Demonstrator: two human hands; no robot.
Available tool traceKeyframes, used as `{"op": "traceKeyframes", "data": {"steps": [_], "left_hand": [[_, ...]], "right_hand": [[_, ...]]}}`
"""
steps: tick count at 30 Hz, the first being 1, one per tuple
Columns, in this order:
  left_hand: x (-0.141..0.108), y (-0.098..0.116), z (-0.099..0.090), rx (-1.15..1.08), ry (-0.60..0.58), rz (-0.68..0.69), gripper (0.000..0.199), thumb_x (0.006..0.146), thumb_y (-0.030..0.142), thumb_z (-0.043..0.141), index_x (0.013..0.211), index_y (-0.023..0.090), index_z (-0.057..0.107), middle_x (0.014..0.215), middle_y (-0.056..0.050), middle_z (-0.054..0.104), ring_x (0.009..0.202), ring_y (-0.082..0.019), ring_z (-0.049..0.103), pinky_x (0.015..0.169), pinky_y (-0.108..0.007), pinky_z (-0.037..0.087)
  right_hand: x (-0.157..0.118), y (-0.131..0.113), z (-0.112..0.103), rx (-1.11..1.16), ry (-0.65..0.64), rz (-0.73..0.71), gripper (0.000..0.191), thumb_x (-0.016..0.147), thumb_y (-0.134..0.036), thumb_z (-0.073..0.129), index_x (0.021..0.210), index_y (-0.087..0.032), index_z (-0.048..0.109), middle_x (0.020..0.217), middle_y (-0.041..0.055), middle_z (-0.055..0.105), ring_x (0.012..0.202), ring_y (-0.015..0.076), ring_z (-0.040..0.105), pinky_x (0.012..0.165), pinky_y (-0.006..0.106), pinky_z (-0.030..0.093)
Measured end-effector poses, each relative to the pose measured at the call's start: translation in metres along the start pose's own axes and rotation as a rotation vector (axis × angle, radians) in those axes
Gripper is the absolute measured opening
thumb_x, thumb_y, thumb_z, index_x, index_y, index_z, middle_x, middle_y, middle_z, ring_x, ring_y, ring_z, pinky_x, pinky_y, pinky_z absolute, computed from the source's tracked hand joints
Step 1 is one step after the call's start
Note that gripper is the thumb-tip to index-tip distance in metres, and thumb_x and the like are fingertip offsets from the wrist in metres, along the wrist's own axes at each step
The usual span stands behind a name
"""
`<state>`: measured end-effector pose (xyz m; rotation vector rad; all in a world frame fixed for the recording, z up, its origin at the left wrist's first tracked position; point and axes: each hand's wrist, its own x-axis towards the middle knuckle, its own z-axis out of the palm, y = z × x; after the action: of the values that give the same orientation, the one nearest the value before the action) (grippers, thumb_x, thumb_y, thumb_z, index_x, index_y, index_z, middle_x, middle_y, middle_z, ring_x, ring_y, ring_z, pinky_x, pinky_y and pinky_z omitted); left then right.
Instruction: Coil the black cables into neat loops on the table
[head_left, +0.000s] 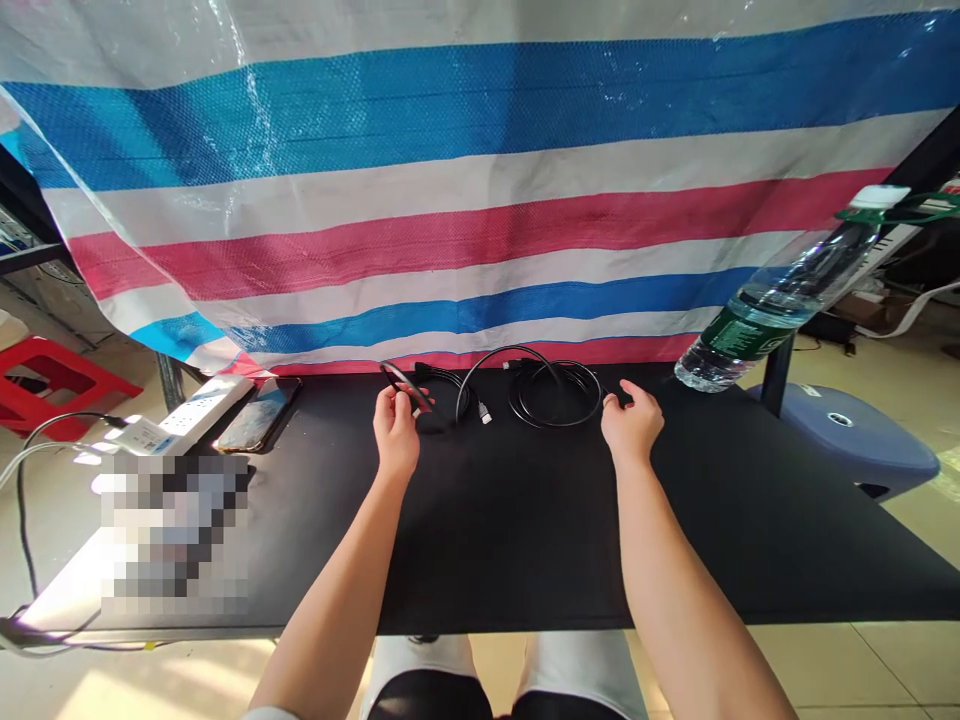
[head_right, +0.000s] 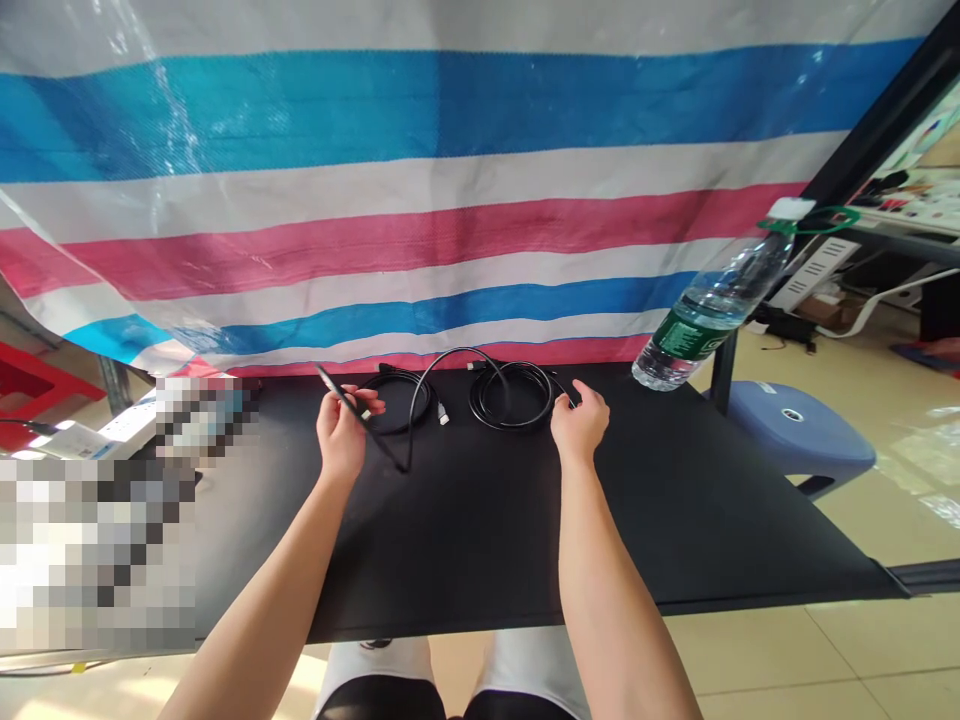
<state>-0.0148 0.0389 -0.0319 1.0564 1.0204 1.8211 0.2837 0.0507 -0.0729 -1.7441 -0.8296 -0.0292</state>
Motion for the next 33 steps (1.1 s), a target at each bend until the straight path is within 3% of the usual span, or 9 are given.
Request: {"op": "traceKeyframes", "data": {"steps": [3,8,11,15,18,21,24,28,33], "left_hand": [[0.008,0.005,-0.005,-0.110,0.055,-0.065,0.032,0.070,0.047,0.068,0.079,0.021,0.051,0.068,0.000,0.065,0.057,-0.014,0.063,0.059,-0.030,0.054],[0.017,0.015,-0.013,-0.105,0.128,-0.193,0.017,0.068,0.033,0.065,0.071,0.019,0.055,0.053,0.003,0.058,0.038,-0.009,0.050,0.038,-0.020,0.039],[0.016,0.021,-0.014,-0.014,0.102,-0.267,0.011,0.067,0.027,0.061,0.064,0.018,0.057,0.040,0.008,0.042,0.028,-0.005,0.031,0.030,-0.017,0.020],[0.011,0.024,-0.010,0.082,0.049,-0.286,0.010,0.067,0.025,0.061,0.072,0.017,0.063,0.036,0.012,0.033,0.029,-0.004,0.026,0.032,-0.017,0.018],[0.009,0.023,-0.007,0.161,0.007,-0.238,0.015,0.067,0.024,0.064,0.080,0.016,0.066,0.039,0.009,0.044,0.034,-0.006,0.036,0.036,-0.018,0.028],[0.009,0.021,-0.006,0.207,-0.004,-0.206,0.009,0.068,0.024,0.067,0.068,0.015,0.064,0.046,0.005,0.052,0.039,-0.006,0.043,0.039,-0.018,0.032],[0.012,0.021,-0.007,0.097,0.036,-0.207,0.024,0.071,0.029,0.069,0.057,0.018,0.054,0.043,0.008,0.041,0.036,-0.004,0.034,0.037,-0.017,0.028],[0.023,0.029,-0.020,-0.162,0.174,-0.258,0.041,0.080,0.041,0.064,0.055,0.021,0.038,0.042,0.011,0.025,0.033,-0.004,0.022,0.035,-0.016,0.024],[0.043,0.032,-0.055,-0.347,0.406,-0.343,0.043,0.089,0.038,0.049,0.054,0.022,0.029,0.043,0.011,0.014,0.033,-0.005,0.014,0.033,-0.017,0.020]], "right_hand": [[-0.002,0.010,0.001,-0.147,-0.128,-0.122,0.035,0.064,-0.021,0.053,0.095,-0.015,0.070,0.101,0.0161,0.069,0.092,0.0312,0.059,0.082,0.047,0.045],[-0.001,0.025,0.002,-0.169,-0.162,-0.093,0.024,0.062,-0.025,0.060,0.083,-0.021,0.072,0.082,0.0149,0.068,0.083,0.0324,0.059,0.071,0.045,0.045],[0.000,0.023,-0.001,-0.181,-0.169,0.000,0.021,0.056,-0.021,0.063,0.075,-0.024,0.071,0.068,0.0096,0.064,0.073,0.0293,0.059,0.065,0.041,0.045],[0.002,0.009,-0.005,-0.186,-0.266,0.185,0.007,0.053,-0.020,0.063,0.058,-0.025,0.061,0.052,0.0030,0.055,0.063,0.0263,0.060,0.058,0.037,0.044],[0.002,-0.003,-0.007,0.085,-0.283,0.278,0.010,0.054,-0.023,0.061,0.053,-0.024,0.051,0.046,-0.0012,0.050,0.051,0.0212,0.057,0.048,0.031,0.041],[0.000,-0.013,-0.009,0.481,-0.299,0.365,0.015,0.055,-0.027,0.061,0.057,-0.023,0.047,0.043,-0.0061,0.045,0.036,0.0149,0.048,0.035,0.025,0.032],[0.001,-0.020,-0.018,0.793,-0.317,0.331,0.019,0.055,-0.029,0.061,0.058,-0.024,0.042,0.040,-0.0101,0.034,0.030,0.0095,0.034,0.032,0.022,0.026],[0.005,-0.022,-0.034,1.068,-0.254,0.260,0.029,0.058,-0.037,0.052,0.052,-0.024,0.027,0.041,-0.0094,0.022,0.032,0.0081,0.026,0.034,0.023,0.025],[0.009,-0.016,-0.041,1.162,-0.061,0.292,0.038,0.063,-0.051,0.042,0.048,-0.024,0.020,0.040,-0.0086,0.010,0.032,0.0081,0.015,0.035,0.023,0.017]]}}
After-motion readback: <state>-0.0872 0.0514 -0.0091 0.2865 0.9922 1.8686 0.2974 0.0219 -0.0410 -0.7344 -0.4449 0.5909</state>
